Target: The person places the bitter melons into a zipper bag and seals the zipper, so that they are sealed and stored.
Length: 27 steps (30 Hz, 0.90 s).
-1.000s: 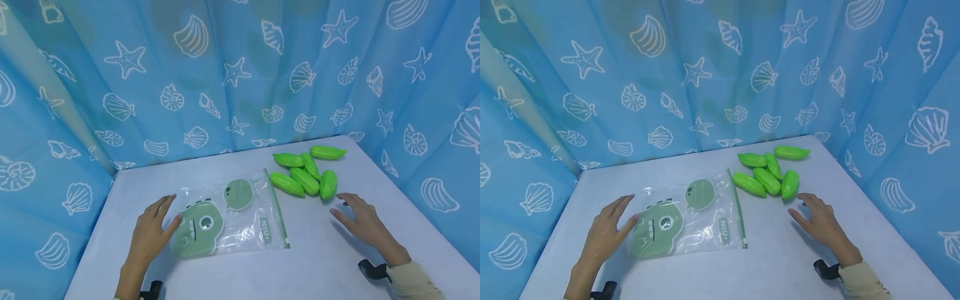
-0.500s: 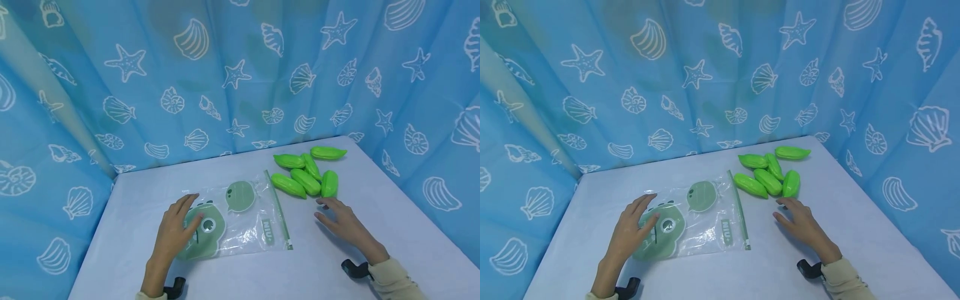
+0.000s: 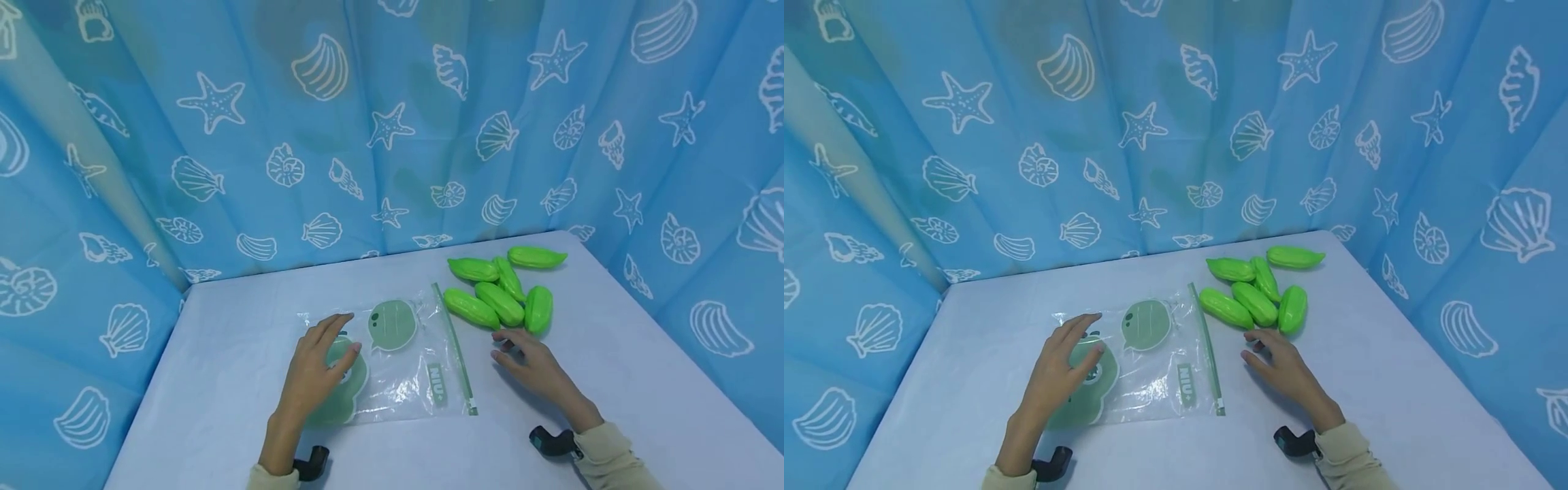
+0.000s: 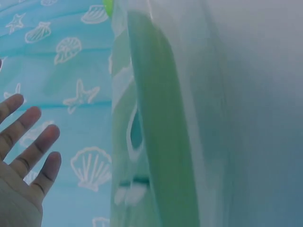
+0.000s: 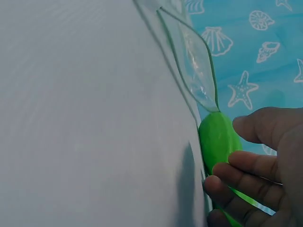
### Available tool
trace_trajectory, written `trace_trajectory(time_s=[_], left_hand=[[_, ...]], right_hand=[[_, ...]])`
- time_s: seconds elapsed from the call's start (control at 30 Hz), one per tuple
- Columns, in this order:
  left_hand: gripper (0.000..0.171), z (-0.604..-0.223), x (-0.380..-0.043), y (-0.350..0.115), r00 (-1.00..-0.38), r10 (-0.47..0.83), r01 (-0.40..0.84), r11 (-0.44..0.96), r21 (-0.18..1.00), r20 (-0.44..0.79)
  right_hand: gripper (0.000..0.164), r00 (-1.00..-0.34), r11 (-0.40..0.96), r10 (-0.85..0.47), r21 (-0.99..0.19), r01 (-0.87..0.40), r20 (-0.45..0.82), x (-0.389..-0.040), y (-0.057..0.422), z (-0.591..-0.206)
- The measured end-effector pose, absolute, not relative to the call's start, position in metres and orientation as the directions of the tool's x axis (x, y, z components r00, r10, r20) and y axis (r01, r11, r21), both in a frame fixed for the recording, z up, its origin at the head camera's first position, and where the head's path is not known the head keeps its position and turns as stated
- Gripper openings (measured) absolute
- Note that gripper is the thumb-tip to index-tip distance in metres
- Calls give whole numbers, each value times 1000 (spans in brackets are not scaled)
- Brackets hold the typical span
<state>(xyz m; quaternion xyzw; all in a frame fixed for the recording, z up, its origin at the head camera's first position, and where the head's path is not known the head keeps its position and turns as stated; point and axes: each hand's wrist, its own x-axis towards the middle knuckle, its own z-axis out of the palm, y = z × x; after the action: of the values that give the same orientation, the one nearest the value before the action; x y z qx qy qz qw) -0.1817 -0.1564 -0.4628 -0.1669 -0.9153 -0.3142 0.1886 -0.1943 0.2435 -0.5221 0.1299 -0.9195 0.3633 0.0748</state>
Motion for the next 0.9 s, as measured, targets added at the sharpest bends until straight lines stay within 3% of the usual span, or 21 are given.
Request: trace_trajectory(time_s=[0.57,0.9], left_hand=[[51,-464,-196,-120,-842,289,515,681,520,456],[48,-471,-201,-95,-845,321,527,635,565,428]], right_hand=[[37,-927,588,-226,-716,-376,300,-210,229,-531],[36,-941,571,-227,-749,-336,249,-215,221,-539]])
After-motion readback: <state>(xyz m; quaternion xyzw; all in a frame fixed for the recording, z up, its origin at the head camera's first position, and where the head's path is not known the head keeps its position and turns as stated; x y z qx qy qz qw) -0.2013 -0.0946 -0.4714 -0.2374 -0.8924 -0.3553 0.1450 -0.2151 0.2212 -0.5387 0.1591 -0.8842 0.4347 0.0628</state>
